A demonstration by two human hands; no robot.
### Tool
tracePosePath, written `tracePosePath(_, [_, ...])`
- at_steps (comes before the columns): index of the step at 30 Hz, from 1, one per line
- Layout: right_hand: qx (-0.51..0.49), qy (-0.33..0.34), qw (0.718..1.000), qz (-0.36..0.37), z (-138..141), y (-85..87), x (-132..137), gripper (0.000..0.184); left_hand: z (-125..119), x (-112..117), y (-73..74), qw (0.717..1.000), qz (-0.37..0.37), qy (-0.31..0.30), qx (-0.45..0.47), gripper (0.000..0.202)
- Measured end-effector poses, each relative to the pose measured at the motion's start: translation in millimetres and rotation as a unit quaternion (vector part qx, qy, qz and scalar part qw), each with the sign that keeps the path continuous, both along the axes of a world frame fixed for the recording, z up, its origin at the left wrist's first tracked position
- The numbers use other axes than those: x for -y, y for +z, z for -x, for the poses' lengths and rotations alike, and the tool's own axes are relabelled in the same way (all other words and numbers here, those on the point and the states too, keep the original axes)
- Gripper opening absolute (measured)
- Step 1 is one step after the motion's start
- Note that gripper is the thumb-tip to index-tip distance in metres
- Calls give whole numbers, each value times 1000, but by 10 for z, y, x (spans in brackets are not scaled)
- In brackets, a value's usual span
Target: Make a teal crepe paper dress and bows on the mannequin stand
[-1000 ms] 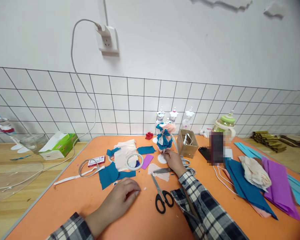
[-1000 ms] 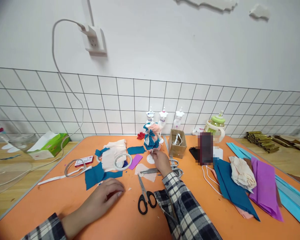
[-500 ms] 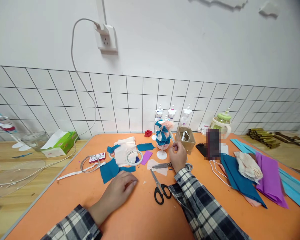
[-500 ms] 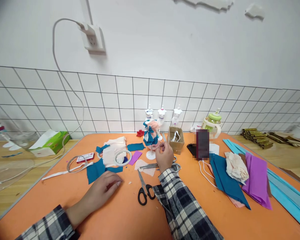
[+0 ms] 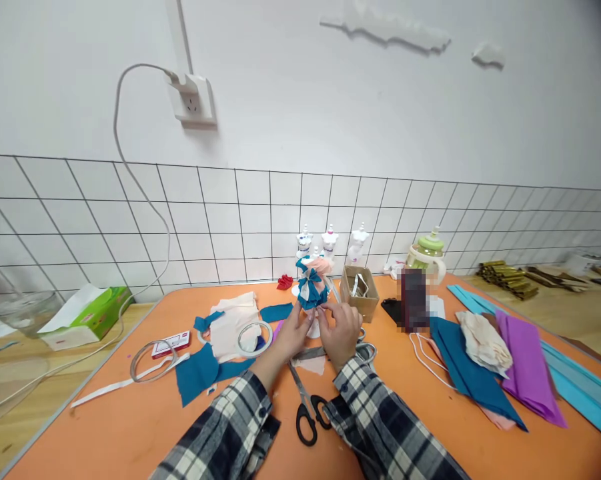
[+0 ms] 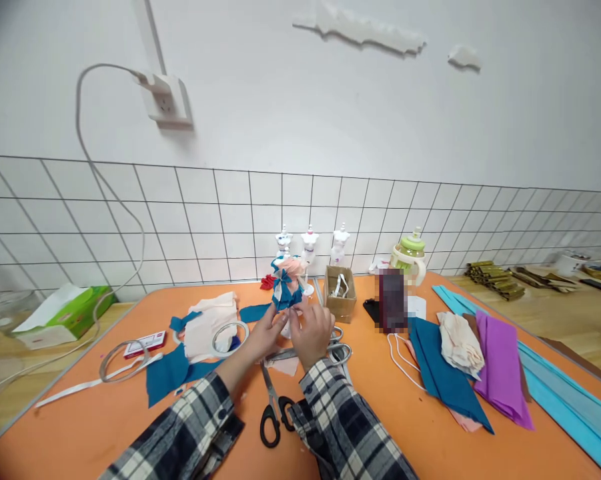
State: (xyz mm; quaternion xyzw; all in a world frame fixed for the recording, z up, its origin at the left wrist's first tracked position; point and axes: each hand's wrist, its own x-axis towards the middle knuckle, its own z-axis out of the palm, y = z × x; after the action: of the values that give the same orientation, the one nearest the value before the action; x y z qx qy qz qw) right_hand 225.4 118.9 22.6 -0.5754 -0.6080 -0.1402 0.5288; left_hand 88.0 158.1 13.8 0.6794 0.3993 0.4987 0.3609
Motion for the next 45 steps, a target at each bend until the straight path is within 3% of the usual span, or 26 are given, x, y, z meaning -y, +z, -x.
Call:
tracePosePath(3, [10,3,1000,-8,12,-7,-10,19,-147,-89,-45,1000,-7,1,-5,30])
tracePosePath(6, [15,9,1000,-21,22,43,-11,19,-109,-30,-20,1000,-16,4,2,27])
tracePosePath(15, [52,51,991,-113,128,453,311,23,6,700,102,996,19,36,73,29])
tracePosePath(20, [98,90,986,-105,191,622,445,13,40,889,97,992,28,56,105,33])
tracePosePath(25, [69,142,983,-96,188,640,462,14,41,965,94,989,65,12,135,35])
tracePosePath(29, [96,143,981,-95,179,623,462,11,35,999,89,986,80,-12,144,33])
tracePosePath(35, [89,160,981,-66,158,633,456,17,38,966,69,984,77,-20,162,30])
tracePosePath(45, [124,134,982,-47,148,624,411,12,56,933,48,986,65,-10,154,28])
